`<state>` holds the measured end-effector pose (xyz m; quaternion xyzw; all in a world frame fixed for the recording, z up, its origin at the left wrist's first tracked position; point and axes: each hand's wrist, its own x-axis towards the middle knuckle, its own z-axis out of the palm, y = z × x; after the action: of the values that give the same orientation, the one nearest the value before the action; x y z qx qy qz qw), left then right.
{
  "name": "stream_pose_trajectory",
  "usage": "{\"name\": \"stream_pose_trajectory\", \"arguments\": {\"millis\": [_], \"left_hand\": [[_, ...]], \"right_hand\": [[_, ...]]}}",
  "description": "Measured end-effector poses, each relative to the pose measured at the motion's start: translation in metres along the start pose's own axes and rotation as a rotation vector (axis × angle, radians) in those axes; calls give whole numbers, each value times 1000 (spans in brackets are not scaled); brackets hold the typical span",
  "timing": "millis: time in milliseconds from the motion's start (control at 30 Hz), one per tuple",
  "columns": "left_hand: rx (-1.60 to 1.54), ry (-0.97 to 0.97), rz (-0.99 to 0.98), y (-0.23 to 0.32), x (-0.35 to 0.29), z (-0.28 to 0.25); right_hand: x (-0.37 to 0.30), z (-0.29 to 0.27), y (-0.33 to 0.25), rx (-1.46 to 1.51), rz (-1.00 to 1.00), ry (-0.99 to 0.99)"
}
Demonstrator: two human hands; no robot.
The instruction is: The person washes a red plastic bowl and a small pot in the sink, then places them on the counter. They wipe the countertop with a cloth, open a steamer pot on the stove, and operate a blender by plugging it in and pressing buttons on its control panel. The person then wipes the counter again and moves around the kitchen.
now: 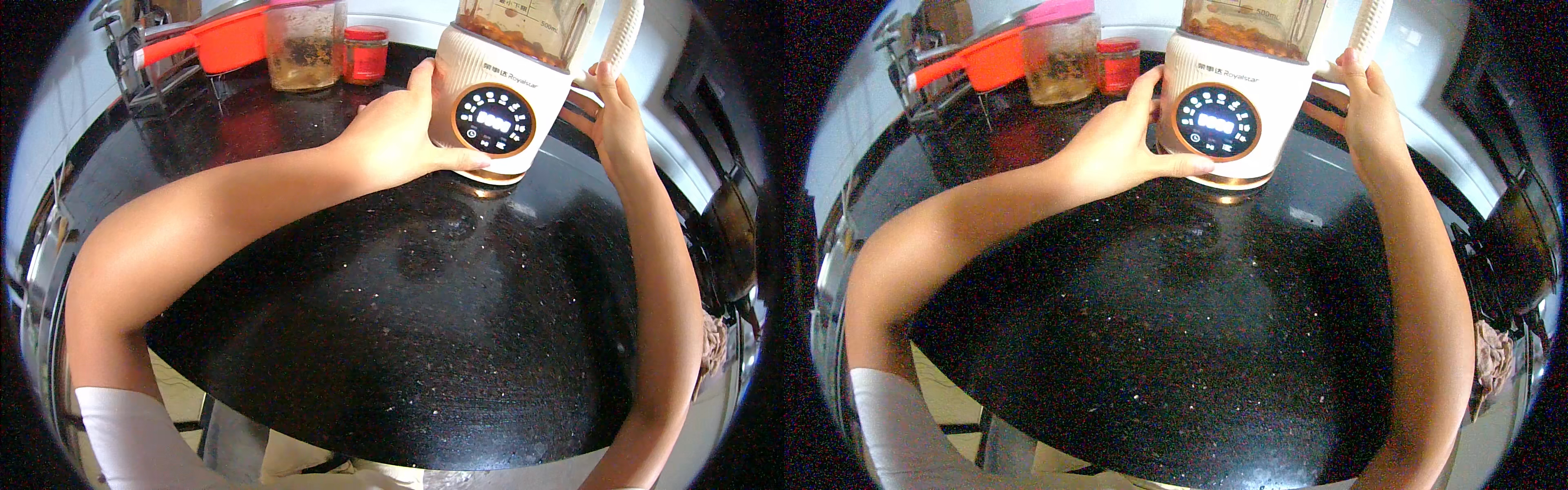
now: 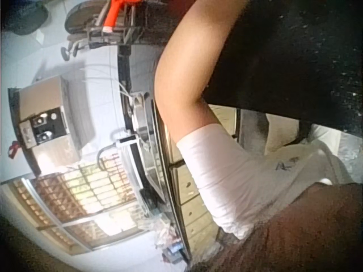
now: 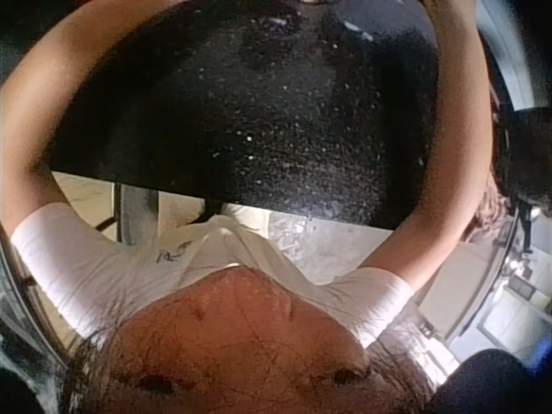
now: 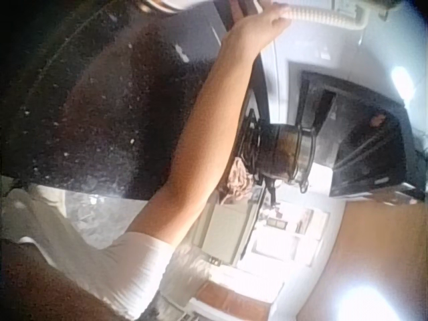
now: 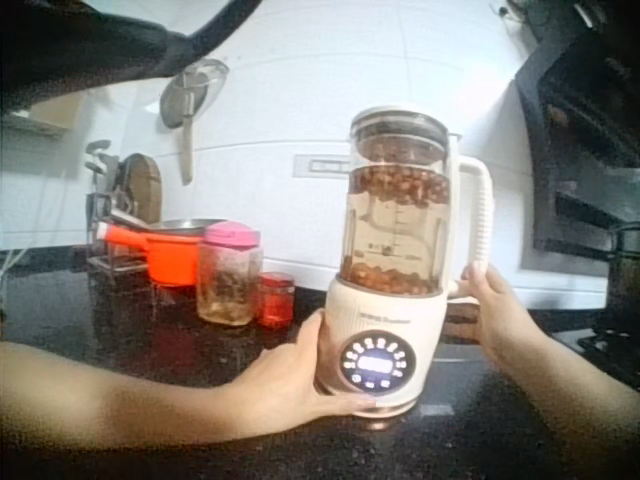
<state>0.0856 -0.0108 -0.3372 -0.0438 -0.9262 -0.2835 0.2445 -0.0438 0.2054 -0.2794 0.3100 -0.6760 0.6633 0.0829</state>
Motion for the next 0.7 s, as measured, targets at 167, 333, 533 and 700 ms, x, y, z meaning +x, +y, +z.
{"name": "stream_pose_trajectory", "arguments": {"millis": [167, 333, 533, 700], "left_hand": [[-183, -16, 151, -23, 3, 0], [-230, -41, 101, -22, 4, -2], [-196, -11, 69, -23, 8, 0], [-170, 15, 77, -24, 8, 1]], "right_hand": [[2, 0, 3, -1, -8, 27], [4, -3, 5, 16, 18, -7], [3, -1, 3, 1, 18, 3], [0, 3, -1, -12, 28, 15]]}}
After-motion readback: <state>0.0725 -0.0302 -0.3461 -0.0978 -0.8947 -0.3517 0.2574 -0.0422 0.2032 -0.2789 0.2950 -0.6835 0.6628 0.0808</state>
